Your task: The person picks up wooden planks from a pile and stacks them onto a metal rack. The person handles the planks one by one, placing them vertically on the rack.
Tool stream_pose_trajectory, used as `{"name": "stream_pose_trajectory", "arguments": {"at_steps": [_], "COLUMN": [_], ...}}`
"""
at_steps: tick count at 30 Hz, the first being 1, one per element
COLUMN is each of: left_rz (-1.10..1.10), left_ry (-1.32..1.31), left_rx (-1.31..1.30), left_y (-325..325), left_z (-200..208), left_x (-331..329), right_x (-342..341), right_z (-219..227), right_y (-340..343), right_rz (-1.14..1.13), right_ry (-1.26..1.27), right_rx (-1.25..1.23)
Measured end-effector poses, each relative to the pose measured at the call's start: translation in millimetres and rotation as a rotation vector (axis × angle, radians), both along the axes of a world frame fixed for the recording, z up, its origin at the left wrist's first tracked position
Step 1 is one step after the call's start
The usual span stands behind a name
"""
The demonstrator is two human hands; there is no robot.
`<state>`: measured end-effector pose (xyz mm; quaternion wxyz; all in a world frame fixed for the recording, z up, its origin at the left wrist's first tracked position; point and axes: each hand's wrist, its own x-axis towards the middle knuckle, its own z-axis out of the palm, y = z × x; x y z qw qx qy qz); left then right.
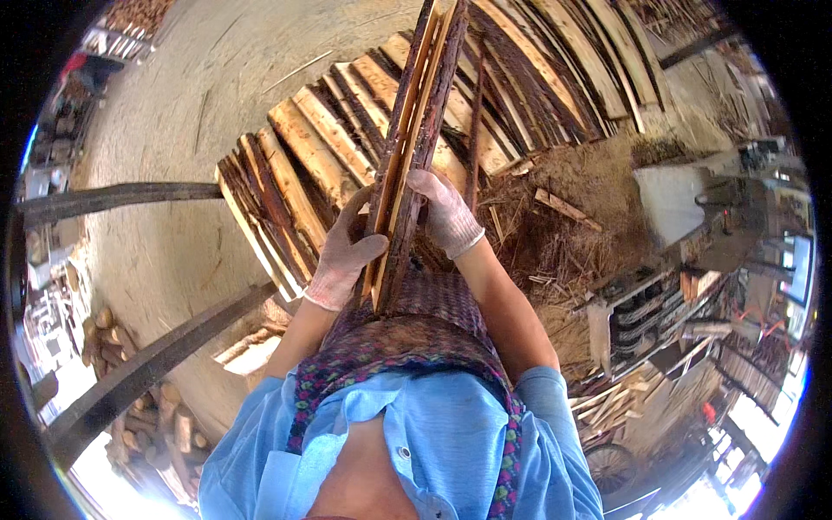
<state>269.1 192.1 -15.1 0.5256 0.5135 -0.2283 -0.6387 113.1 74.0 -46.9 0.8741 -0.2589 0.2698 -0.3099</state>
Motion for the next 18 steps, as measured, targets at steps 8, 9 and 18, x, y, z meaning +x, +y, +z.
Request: {"name": "stream_pose_trajectory", "arguments": {"at_steps": [8, 9, 18], "left_rz": [-0.048, -0.140, -0.366], "left_ry": [-0.656, -0.717, -0.904], "left_rx": [-0.138, -0.117, -0.428], "left_y": [-17.4, -26.5, -53.0], "left_z": [-1.4, 21.0, 7.0], "left_x": [-24.3, -29.9, -110.3], "right_x": [-61.3, -67.0, -120.1], "right_z": [17.6, 22.4, 30.3], "right_y": [11.2, 10.7, -2.3], "right_rz": [-0.215, -0.243, -0.504], "right_ry": [0.143, 0.193, 0.853], "right_rx": [-0.145, -0.160, -0.176]}}
